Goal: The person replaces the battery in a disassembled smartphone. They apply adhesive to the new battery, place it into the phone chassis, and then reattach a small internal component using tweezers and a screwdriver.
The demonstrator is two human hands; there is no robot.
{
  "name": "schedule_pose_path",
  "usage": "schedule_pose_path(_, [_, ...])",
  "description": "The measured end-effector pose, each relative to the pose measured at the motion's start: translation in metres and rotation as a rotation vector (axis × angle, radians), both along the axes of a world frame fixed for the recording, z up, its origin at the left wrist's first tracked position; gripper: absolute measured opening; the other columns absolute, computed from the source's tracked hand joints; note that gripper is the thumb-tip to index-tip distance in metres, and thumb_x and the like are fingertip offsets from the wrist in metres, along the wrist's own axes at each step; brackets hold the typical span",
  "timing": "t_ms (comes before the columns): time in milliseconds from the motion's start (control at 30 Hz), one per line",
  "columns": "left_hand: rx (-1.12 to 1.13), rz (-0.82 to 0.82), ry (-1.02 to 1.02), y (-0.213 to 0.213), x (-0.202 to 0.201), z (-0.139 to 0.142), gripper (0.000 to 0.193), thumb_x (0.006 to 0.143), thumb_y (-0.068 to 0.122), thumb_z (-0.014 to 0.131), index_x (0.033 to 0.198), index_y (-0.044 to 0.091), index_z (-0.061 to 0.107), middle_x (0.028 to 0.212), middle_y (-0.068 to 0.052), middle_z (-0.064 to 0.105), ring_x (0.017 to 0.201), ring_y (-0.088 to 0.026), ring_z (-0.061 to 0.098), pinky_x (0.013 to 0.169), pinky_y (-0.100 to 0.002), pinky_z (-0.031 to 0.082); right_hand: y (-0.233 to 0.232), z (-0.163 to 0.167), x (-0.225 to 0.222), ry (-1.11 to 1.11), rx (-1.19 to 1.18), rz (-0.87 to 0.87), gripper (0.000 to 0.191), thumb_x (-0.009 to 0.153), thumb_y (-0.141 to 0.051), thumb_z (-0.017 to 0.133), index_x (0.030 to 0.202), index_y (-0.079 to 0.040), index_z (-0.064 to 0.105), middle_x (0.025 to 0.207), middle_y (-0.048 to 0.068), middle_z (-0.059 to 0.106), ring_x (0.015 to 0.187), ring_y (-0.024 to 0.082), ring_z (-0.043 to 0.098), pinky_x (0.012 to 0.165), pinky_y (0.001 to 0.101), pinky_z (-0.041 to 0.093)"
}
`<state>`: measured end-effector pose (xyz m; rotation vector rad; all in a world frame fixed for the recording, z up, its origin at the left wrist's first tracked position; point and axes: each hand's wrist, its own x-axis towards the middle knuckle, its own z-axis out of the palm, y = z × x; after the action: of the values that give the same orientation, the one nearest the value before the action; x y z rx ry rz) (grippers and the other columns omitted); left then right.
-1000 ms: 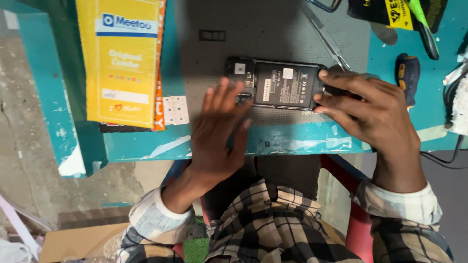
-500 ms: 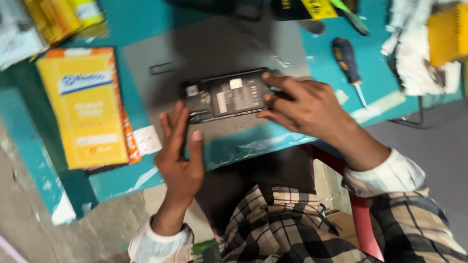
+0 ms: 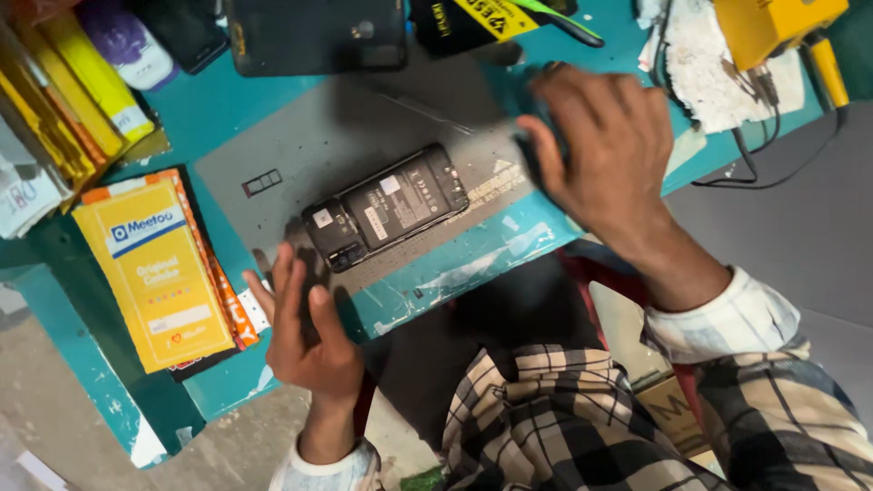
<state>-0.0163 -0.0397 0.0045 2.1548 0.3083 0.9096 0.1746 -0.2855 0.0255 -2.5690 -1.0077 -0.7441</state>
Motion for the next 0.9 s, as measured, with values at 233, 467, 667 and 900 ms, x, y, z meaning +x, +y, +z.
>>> schedule_pose_path(233, [0.227,-0.567,-0.136,-0.06,0.045,0.038,0.016,0.095,-0.003,0.072,0.111,0.0,0.073,0.104,-0.013,0.072,0.099,-0.029,0.072,0.1,-0.045,0.057,-0.022,-0.009,-0.011,0.093,0.015,-0.144,0.038,0.106,-0.013,0.074,0.142,-0.006,0.064,0.134,0.004,0.064,0.113,0.025,0.057,0.095,0.0398,0.04])
schedule_pose_path(467, [0.226,-0.811,-0.209,-0.182,0.184,0.039,0.022,0.08,0.01,0.071,0.101,0.008,0.073,0.1,-0.005,0.068,0.103,-0.025,0.063,0.093,-0.042,0.046,-0.031,-0.023,-0.016,0.504,0.641,0.08,0.041,0.113,-0.009,0.06,0.153,-0.008,0.053,0.147,0.013,0.056,0.139,0.032,0.054,0.122,0.0415,0.039])
schedule_pose_path(667, [0.47,-0.872,-0.184,-0.212,0.261,0.013,0.018,0.081,0.005,0.063,0.095,0.004,0.075,0.097,-0.012,0.069,0.1,-0.027,0.064,0.09,-0.041,0.047,-0.035,-0.027,-0.009,0.384,0.154,-0.114,0.053,0.1,-0.019,0.065,0.152,-0.012,0.054,0.146,0.018,0.056,0.132,0.037,0.057,0.111,0.0469,0.043])
schedule_pose_path(900, [0.526,-0.923,-0.04,-0.223,0.275,-0.01,0.008,0.08,0.008,0.062,0.079,0.005,0.069,0.088,-0.013,0.068,0.095,-0.03,0.065,0.086,-0.045,0.048,-0.034,-0.025,0.0,0.365,0.056,-0.15,0.06,0.097,-0.02,0.063,0.154,-0.009,0.047,0.149,0.023,0.055,0.132,0.039,0.057,0.106,0.0494,0.045])
